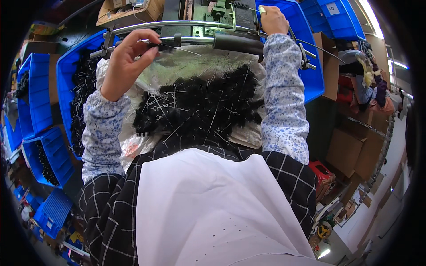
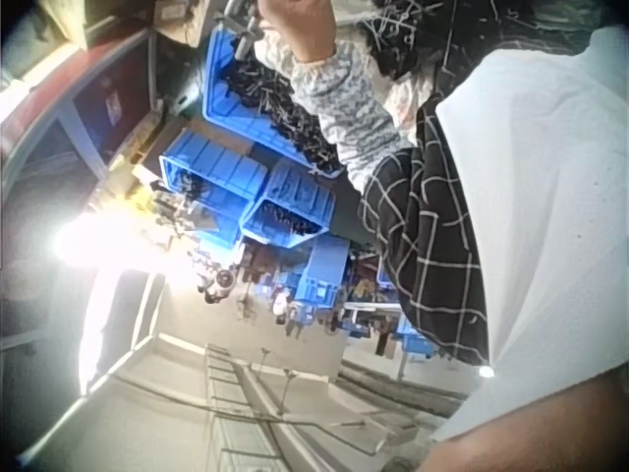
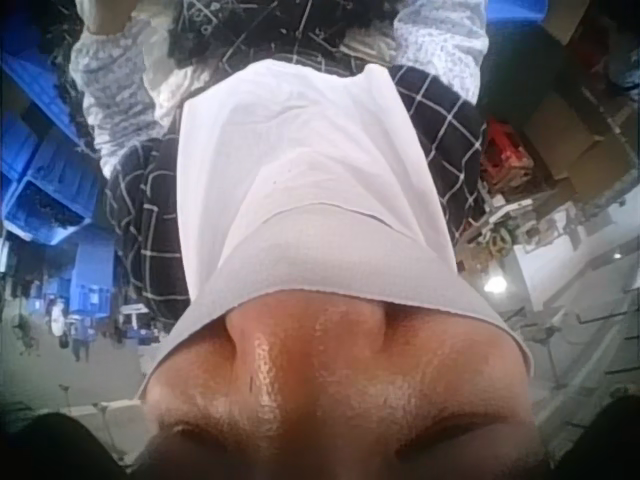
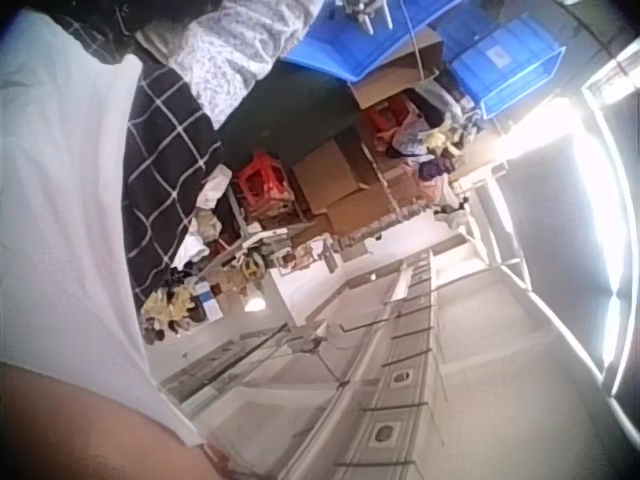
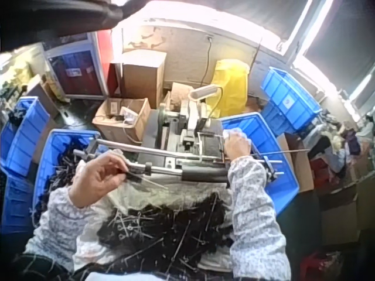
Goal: The person repeatedly picks up small black hair accessories from a pile and attaches them to a metal rod on a machine. They use both hands to manipulate the items, placing them onto the rod in a repetitive sequence.
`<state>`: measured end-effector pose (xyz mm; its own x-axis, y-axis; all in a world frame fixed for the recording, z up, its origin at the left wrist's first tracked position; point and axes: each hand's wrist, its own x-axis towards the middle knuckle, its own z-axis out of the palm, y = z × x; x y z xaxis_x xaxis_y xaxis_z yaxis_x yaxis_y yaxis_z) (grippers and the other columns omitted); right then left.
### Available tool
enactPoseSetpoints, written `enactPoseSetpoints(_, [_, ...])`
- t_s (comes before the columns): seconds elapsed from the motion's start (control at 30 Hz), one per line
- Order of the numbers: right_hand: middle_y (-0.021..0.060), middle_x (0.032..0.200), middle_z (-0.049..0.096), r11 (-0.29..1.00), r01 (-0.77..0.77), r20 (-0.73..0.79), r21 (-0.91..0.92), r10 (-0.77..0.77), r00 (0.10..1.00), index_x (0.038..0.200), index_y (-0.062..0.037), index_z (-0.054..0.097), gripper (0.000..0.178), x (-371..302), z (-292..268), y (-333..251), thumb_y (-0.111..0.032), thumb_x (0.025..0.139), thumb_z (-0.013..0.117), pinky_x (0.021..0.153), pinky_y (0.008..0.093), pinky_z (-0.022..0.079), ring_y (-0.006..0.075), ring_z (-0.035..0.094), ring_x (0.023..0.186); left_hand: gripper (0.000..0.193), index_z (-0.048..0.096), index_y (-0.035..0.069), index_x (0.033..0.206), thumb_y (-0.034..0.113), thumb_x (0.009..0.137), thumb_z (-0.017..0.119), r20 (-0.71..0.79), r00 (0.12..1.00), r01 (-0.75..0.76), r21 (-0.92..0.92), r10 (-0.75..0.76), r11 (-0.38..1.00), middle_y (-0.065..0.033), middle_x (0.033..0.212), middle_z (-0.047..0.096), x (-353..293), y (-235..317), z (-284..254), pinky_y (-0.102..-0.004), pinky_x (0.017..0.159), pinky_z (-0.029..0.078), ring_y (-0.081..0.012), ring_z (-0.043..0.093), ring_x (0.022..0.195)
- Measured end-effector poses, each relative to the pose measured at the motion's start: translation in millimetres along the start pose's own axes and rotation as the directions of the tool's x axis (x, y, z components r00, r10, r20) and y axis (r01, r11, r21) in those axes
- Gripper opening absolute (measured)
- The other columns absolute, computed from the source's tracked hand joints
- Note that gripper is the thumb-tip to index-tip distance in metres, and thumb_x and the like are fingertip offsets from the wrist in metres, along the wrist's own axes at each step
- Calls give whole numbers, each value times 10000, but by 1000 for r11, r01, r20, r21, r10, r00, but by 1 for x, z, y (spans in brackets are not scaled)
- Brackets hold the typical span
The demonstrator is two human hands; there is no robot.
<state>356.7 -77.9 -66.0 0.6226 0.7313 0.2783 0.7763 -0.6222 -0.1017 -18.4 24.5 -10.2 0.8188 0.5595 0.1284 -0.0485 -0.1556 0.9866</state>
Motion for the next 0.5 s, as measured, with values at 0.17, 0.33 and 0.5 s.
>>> enactPoseSetpoints(0.17, [32,1041,621,983,163,143,-79,-151,978,1023,-246,645,257,16,-8,25,-329,859,466,799,392,466,274,598,919,184,513,27,1004,2,827,558,103,995,-11,42,7,999,-3,967,535,4,-4,8,-219,774,445,-75,541,835])
enactPoseSetpoints(0.33, [116,1012,617,981,96,-302,-171,-145,942,1056,-177,626,260,-16,-69,16,-300,837,559,754,381,486,299,602,898,201,512,29,1011,-10,822,570,133,991,11,-32,-7,999,-3,967,529,10,-12,24,-226,794,446,-79,537,861])
enactPoseSetpoints(0.5, [137,899,633,689,89,335,719,-456,825,1111,-87,584,284,-103,-90,-107,-234,872,537,703,329,479,205,596,754,218,497,12,1026,-39,823,558,47,996,-71,-122,77,990,-27,1019,517,18,-13,51,-240,826,445,-101,546,915])
